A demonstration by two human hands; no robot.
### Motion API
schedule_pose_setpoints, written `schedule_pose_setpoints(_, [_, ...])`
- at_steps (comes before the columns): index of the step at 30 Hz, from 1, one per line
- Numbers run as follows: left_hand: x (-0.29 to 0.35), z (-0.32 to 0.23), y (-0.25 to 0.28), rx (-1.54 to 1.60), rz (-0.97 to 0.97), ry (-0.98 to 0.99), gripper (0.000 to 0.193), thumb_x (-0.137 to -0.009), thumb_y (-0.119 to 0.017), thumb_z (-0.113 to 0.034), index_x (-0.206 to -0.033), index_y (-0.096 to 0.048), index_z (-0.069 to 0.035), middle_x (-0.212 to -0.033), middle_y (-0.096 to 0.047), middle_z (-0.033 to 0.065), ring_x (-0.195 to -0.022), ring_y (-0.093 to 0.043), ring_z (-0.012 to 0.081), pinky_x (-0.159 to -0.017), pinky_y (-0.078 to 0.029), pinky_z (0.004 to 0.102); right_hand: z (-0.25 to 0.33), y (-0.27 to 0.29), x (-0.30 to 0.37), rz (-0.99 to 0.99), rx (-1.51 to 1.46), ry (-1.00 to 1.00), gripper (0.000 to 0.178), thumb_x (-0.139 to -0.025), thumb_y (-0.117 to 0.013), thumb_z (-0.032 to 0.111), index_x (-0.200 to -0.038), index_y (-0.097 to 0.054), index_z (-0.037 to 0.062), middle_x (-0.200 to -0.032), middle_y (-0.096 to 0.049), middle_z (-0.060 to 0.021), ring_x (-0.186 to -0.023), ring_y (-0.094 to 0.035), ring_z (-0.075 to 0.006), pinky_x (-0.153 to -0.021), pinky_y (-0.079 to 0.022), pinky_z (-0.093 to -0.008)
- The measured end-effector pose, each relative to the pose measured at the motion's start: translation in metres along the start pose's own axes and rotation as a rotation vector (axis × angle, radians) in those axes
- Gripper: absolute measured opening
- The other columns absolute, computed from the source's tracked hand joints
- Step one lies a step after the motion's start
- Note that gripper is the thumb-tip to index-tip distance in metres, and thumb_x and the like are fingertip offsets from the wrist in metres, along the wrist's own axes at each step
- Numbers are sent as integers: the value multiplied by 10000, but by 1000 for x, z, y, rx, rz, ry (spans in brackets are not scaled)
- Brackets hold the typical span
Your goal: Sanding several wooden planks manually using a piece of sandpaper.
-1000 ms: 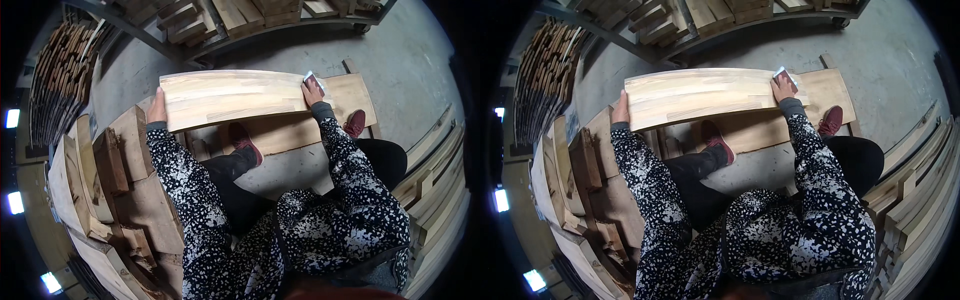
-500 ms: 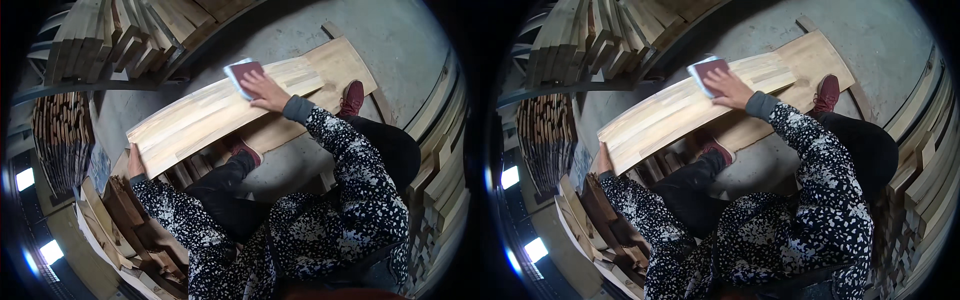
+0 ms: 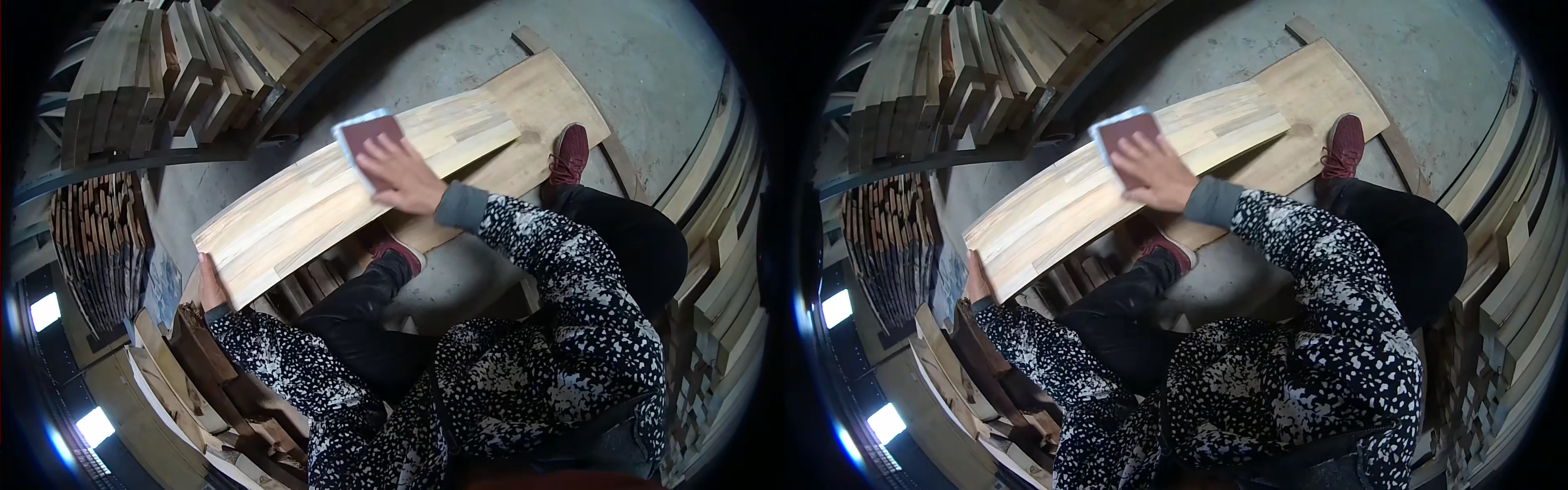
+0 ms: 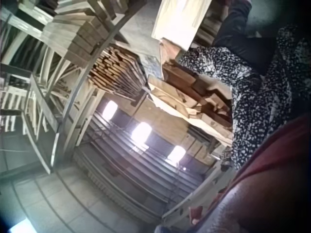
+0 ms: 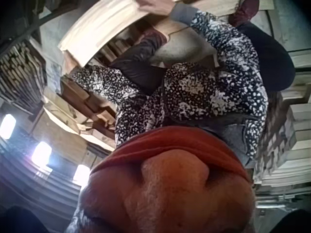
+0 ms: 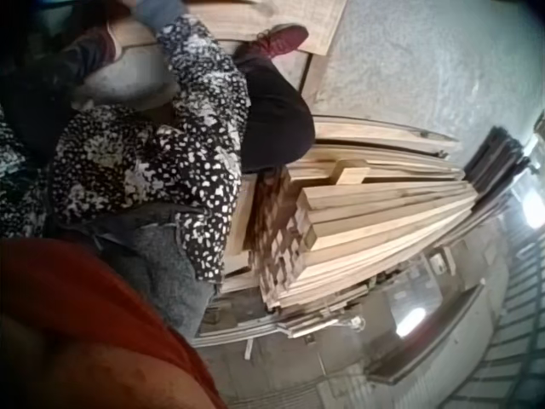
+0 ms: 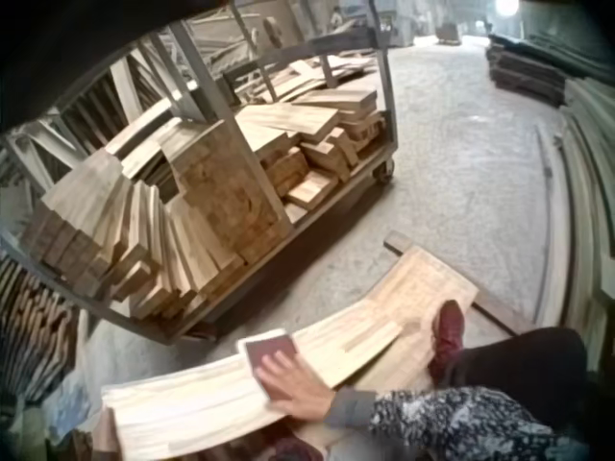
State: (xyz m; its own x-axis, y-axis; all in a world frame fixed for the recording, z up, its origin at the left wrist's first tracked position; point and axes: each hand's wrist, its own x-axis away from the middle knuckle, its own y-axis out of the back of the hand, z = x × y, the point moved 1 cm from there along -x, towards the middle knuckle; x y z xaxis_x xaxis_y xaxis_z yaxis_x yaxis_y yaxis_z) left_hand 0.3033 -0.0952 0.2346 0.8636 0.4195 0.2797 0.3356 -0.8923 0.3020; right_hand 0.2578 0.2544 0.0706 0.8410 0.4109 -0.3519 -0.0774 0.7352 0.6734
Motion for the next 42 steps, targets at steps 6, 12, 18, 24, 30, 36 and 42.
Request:
schedule_pose_setpoints(6, [-8, 11, 17, -122, -37, 7, 614, -816, -458, -453, -1176, -382, 38, -1127, -475, 117, -989, -486, 169, -858, -380, 264, -15, 4, 12, 71, -37, 142, 644, -759, -525, 382, -1287, -282, 106, -1333, -244, -153, -1248, -172, -320, -1003, -106, -463])
schedule_pose_setpoints(12, [-32, 22, -25, 16, 52, -101, 619, -800, -488, -454, -1161, -401, 41, -1112, -482, 107, -972, -483, 158, -851, -373, 258, -291, 38, 159, -66, 335, -572, 591, -782, -469, 431, -1257, -329, 108, -1286, -311, -186, -1183, -250, -415, -937, -197, -534])
schedule_pose_setpoints(18, [-8, -3, -8, 29, -62, -64, 616, -786, -528, -438, -1119, -437, 72, -1064, -508, 107, -924, -490, 142, -826, -370, 239, -152, -10, 95, -222, 203, -495, 574, -785, -457, 416, -1254, -335, 107, -1278, -326, -179, -1165, -281, -412, -934, -202, -533])
schedule_pose_setpoints(24, [-1, -8, -11, 54, -81, -52, 618, -784, -529, -440, -1109, -445, 79, -1070, -504, 117, -926, -488, 146, -825, -369, 240, 67, 11, 20, 112, -114, 170, 626, -763, -506, 392, -1278, -301, 101, -1340, -236, -141, -1251, -152, -327, -1009, -83, -463])
schedule_pose_setpoints(30, [18, -16, -18, -244, -137, -105, 639, -788, -504, -468, -1111, -453, 81, -1074, -505, 133, -965, -470, 161, -855, -342, 244, -22, 9, 44, 37, -133, 28, 596, -749, -539, 281, -1275, -316, 110, -1329, -261, -148, -1250, -174, -319, -1012, -96, -433])
schedule_pose_setpoints(36, [17, -18, -23, -197, -136, -144, 655, -803, -448, -498, -1120, -451, 76, -1088, -500, 140, -977, -466, 164, -873, -323, 244, -226, 31, 149, 328, 399, -534, 437, -829, -426, 178, -1235, -339, 41, -1255, -338, -216, -1199, -280, -333, -997, -181, -383])
schedule_pose_setpoints(42, [41, -30, -29, 334, 151, -194, 655, -826, -397, -494, -1165, -404, 67, -1123, -485, 139, -1001, -471, 174, -882, -334, 258, -74, -7, 56, -137, -117, -274, 480, -804, -472, 257, -1248, -353, 121, -1305, -286, -181, -1200, -254, -383, -977, -179, -467])
